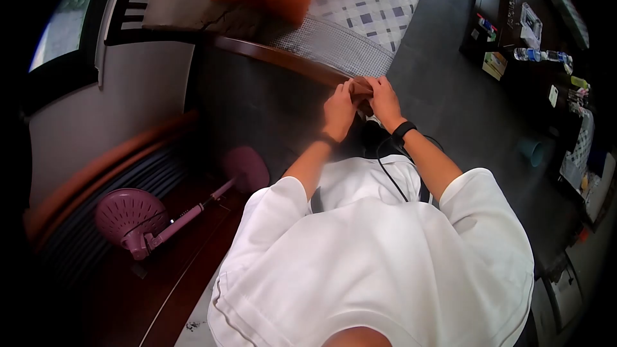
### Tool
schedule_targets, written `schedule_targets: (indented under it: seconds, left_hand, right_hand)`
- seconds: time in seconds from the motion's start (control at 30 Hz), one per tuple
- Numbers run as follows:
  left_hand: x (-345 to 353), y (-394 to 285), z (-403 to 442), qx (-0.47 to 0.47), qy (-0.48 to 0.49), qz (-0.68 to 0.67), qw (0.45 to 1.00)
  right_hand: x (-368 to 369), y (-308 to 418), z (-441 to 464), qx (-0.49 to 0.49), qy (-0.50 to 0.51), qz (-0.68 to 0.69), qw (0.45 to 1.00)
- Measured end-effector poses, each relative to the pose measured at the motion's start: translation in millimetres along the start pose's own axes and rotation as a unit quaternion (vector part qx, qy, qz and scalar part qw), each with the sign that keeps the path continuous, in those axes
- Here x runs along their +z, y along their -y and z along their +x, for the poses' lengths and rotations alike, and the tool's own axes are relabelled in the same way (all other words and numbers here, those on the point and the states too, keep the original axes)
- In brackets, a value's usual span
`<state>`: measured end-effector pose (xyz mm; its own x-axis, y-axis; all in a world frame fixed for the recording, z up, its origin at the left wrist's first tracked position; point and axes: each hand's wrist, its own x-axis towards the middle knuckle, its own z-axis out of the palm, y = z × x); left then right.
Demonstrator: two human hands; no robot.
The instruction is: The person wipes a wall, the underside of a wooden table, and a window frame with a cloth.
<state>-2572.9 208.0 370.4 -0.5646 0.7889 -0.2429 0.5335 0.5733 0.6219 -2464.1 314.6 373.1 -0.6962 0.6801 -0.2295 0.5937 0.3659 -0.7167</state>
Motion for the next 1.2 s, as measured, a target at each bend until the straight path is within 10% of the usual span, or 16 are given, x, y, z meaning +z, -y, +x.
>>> schedule_targets:
  seconds: [0.43, 1.2]
  left_hand:
    - [-22.6, 43.5, 23.4, 0.067, 0.011, 0.019, 0.998]
    - [-305.0, 305.7, 185.0, 0.106, 0.013, 0.032, 0.994]
  right_hand:
    - [42.8, 32.6, 7.4, 0.058, -0.102, 0.004, 0.993]
    - [264.4, 304.8, 224.5, 0.078, -0.129, -0.039, 0.988]
